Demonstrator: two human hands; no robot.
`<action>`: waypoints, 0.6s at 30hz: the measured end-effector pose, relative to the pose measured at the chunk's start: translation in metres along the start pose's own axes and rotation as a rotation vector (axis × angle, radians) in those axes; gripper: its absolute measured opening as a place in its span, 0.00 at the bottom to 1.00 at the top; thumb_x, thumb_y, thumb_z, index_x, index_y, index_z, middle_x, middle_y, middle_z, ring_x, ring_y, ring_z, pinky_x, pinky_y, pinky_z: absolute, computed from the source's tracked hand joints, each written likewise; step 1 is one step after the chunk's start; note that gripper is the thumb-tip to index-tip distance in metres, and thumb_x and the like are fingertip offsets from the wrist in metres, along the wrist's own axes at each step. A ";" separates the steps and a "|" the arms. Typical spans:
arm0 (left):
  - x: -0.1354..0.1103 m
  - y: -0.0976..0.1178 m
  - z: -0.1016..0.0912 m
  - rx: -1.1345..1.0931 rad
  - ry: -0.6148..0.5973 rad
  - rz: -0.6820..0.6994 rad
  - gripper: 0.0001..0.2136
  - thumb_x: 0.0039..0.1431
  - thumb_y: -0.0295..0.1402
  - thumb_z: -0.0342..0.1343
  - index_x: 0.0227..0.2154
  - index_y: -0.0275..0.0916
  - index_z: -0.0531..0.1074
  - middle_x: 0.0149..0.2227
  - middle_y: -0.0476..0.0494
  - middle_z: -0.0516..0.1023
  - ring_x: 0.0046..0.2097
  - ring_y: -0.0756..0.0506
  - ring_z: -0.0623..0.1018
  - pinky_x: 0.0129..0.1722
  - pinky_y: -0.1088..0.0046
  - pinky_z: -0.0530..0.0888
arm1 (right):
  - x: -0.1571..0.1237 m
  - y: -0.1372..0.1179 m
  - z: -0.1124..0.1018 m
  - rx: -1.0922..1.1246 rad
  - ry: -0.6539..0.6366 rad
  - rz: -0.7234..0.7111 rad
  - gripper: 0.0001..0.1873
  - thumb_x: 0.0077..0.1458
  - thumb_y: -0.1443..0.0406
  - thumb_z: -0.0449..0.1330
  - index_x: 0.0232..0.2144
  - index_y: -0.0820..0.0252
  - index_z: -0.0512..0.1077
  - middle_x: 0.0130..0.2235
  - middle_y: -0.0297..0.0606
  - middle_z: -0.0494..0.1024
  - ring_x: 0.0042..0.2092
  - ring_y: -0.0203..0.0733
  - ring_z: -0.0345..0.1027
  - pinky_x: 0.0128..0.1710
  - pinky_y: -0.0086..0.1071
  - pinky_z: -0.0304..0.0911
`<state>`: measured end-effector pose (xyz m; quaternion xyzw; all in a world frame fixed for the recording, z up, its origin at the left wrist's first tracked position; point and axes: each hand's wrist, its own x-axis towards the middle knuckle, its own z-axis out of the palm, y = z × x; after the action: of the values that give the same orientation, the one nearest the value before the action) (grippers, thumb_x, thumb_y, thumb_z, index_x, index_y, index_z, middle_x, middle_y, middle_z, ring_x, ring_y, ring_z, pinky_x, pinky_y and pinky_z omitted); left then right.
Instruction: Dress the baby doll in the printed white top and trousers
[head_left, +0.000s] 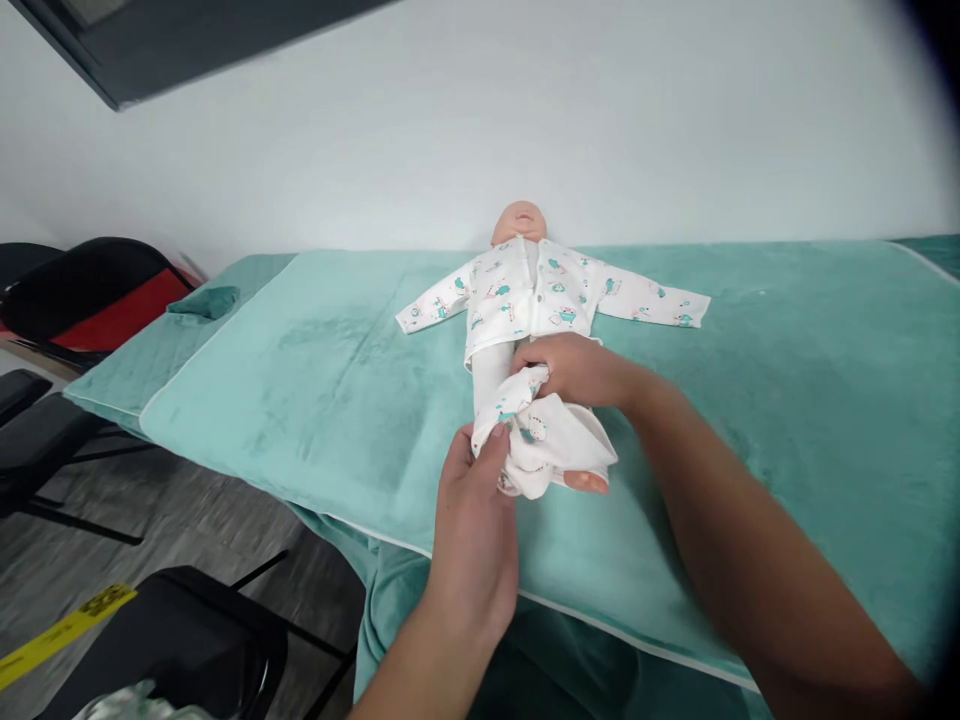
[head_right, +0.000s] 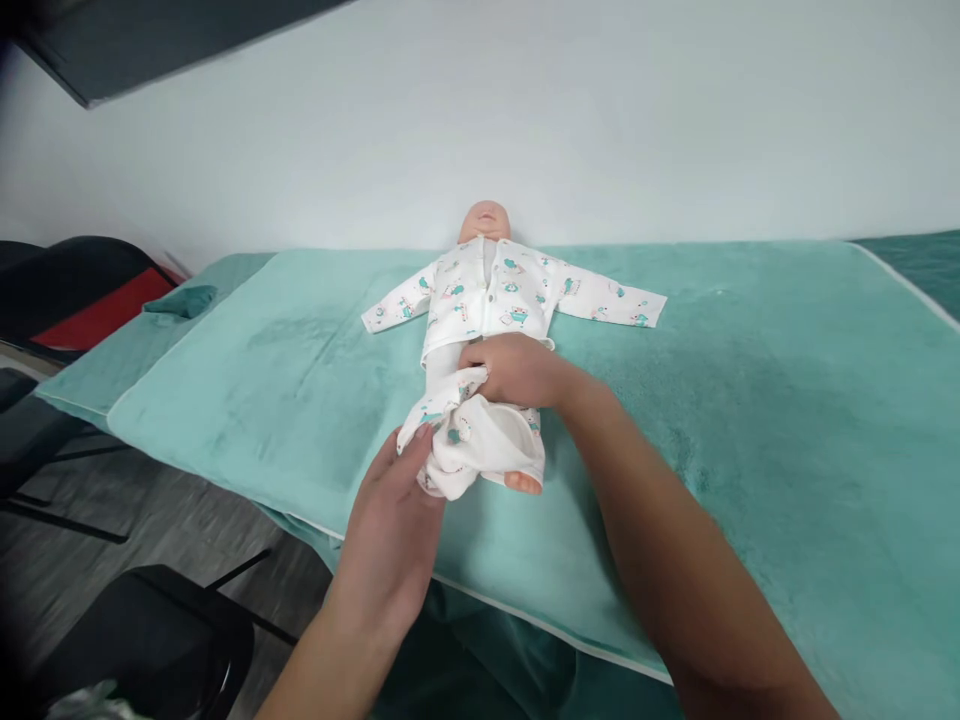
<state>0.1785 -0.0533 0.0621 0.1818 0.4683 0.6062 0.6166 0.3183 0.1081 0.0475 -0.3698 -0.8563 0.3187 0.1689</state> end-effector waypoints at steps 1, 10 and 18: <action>-0.004 -0.002 -0.002 -0.022 0.016 -0.009 0.13 0.62 0.39 0.62 0.45 0.38 0.76 0.47 0.41 0.80 0.48 0.45 0.79 0.44 0.72 0.74 | 0.000 0.000 0.000 -0.018 -0.014 0.010 0.10 0.46 0.63 0.64 0.34 0.56 0.78 0.38 0.33 0.82 0.39 0.41 0.71 0.36 0.31 0.57; -0.022 -0.030 -0.038 -0.080 0.140 -0.068 0.14 0.56 0.38 0.68 0.43 0.39 0.78 0.50 0.41 0.81 0.50 0.43 0.80 0.47 0.70 0.76 | -0.002 0.001 0.001 -0.065 -0.082 0.028 0.12 0.45 0.59 0.66 0.34 0.55 0.80 0.39 0.35 0.81 0.40 0.44 0.71 0.40 0.34 0.60; -0.012 -0.042 -0.070 0.006 0.087 -0.124 0.15 0.57 0.41 0.66 0.41 0.39 0.74 0.39 0.44 0.80 0.37 0.47 0.78 0.37 0.73 0.73 | -0.004 -0.001 -0.001 -0.007 -0.114 0.038 0.12 0.45 0.61 0.67 0.35 0.52 0.81 0.41 0.32 0.82 0.41 0.43 0.73 0.40 0.33 0.60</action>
<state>0.1496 -0.0970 -0.0016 0.1277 0.5069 0.5729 0.6313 0.3207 0.1054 0.0481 -0.3679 -0.8584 0.3392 0.1125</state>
